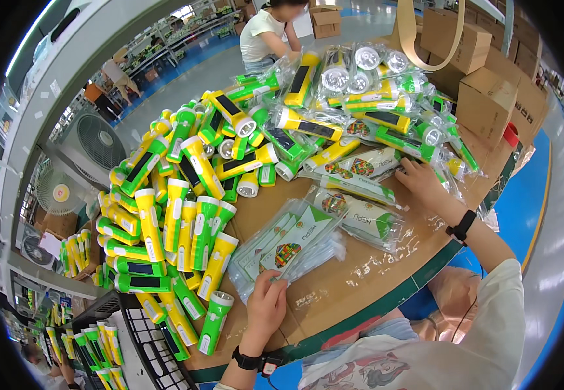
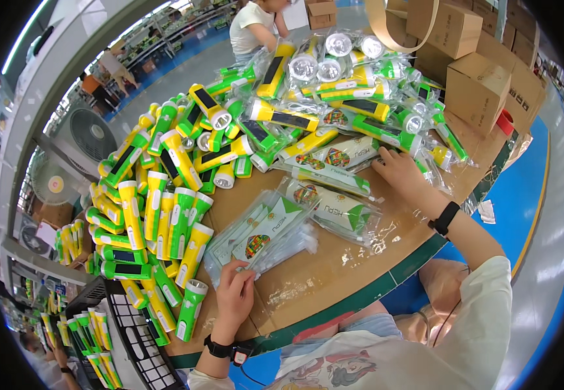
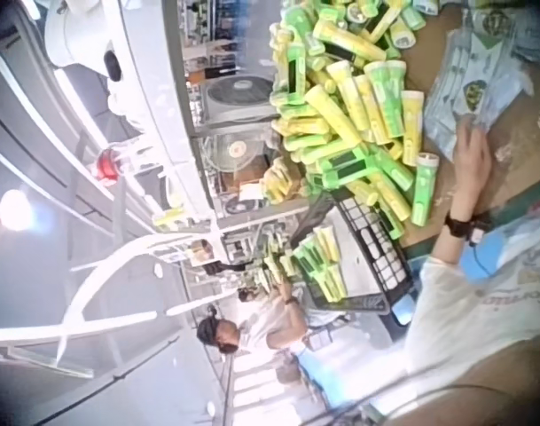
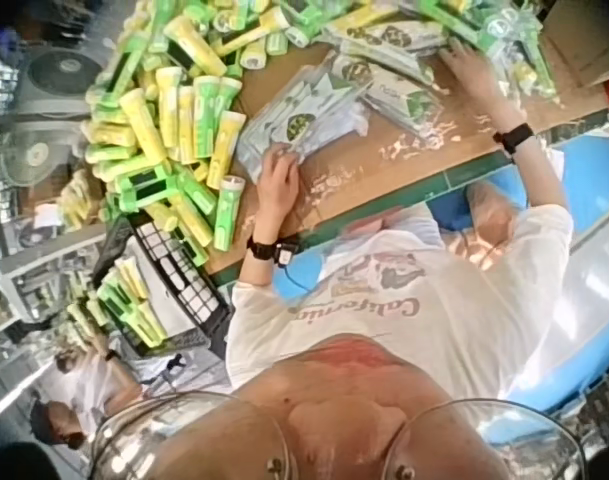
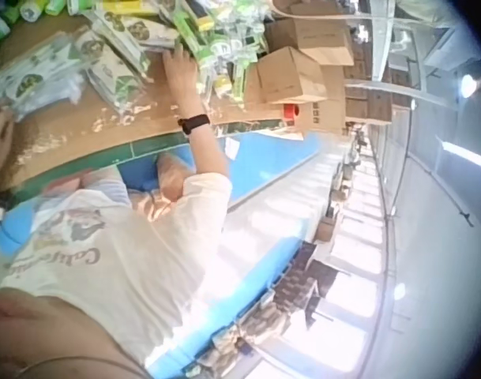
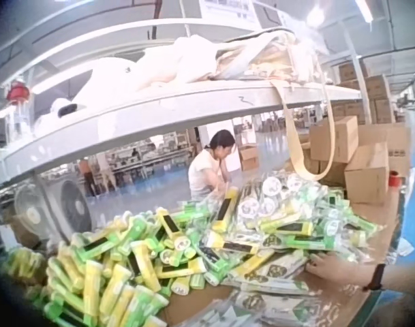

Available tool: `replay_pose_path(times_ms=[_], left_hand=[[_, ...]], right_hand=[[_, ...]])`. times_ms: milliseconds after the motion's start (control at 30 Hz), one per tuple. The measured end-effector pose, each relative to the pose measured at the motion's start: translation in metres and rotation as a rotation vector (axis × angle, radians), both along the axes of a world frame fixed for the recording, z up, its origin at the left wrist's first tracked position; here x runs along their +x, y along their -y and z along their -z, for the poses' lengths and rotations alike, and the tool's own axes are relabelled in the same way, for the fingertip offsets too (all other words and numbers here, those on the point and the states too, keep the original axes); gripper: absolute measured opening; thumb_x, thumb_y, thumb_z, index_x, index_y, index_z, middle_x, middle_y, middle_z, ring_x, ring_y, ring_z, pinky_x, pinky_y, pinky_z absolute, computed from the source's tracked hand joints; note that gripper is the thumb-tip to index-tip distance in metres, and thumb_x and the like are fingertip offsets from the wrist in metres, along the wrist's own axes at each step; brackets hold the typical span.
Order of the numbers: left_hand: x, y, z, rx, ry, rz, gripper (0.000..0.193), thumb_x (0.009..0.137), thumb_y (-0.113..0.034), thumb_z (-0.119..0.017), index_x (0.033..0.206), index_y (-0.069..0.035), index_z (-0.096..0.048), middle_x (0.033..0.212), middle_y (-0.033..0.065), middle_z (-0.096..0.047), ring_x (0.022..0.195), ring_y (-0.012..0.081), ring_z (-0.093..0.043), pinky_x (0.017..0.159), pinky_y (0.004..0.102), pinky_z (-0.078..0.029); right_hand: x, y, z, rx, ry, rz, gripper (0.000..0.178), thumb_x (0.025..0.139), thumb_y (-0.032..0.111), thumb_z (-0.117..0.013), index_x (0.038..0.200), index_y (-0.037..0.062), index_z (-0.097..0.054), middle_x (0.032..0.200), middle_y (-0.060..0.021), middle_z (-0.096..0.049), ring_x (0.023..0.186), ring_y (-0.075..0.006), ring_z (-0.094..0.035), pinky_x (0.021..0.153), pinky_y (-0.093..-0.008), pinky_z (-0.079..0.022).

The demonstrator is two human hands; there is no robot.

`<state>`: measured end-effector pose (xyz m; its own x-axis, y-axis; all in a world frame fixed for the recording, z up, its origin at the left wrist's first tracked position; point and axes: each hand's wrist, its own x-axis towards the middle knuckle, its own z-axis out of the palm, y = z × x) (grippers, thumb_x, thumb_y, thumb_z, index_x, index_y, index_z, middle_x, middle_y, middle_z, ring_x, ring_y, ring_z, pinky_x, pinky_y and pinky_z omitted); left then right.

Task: The worker is individually bagging solar-powered flashlights and then placing the bagged items into a large transport sack.

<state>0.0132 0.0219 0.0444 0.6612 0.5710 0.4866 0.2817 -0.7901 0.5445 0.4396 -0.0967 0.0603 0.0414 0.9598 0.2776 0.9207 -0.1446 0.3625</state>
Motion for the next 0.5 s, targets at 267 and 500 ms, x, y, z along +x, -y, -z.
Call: replay_pose_path(times_ms=[267, 500], left_hand=[[-0.001, -0.003, 0.003, -0.001, 0.031, -0.018, 0.014, 0.079, 0.008, -0.067, 0.089, -0.001, -0.064, 0.111, 0.0121, -0.059, 0.067, 0.0173, -0.062, 0.057, 0.028, -0.049], [-0.002, -0.003, 0.004, 0.038, 0.114, 0.001, 0.013, 0.077, 0.003, -0.071, 0.085, -0.003, -0.063, 0.106, 0.0095, -0.069, 0.068, 0.023, -0.066, 0.057, 0.03, -0.051]], right_hand=[[-0.029, -0.02, -0.039, 0.313, -0.599, 0.131, 0.015, 0.085, 0.007, -0.059, 0.1, 0.0068, -0.054, 0.098, -0.013, -0.061, 0.084, -0.0332, -0.063, 0.068, -0.0413, -0.052], [-0.114, -0.078, -0.077, 0.091, -0.887, -0.453, 0.027, 0.086, 0.004, -0.054, 0.112, 0.0099, -0.056, 0.105, -0.0141, -0.062, 0.092, -0.0361, -0.063, 0.077, -0.043, -0.051]])
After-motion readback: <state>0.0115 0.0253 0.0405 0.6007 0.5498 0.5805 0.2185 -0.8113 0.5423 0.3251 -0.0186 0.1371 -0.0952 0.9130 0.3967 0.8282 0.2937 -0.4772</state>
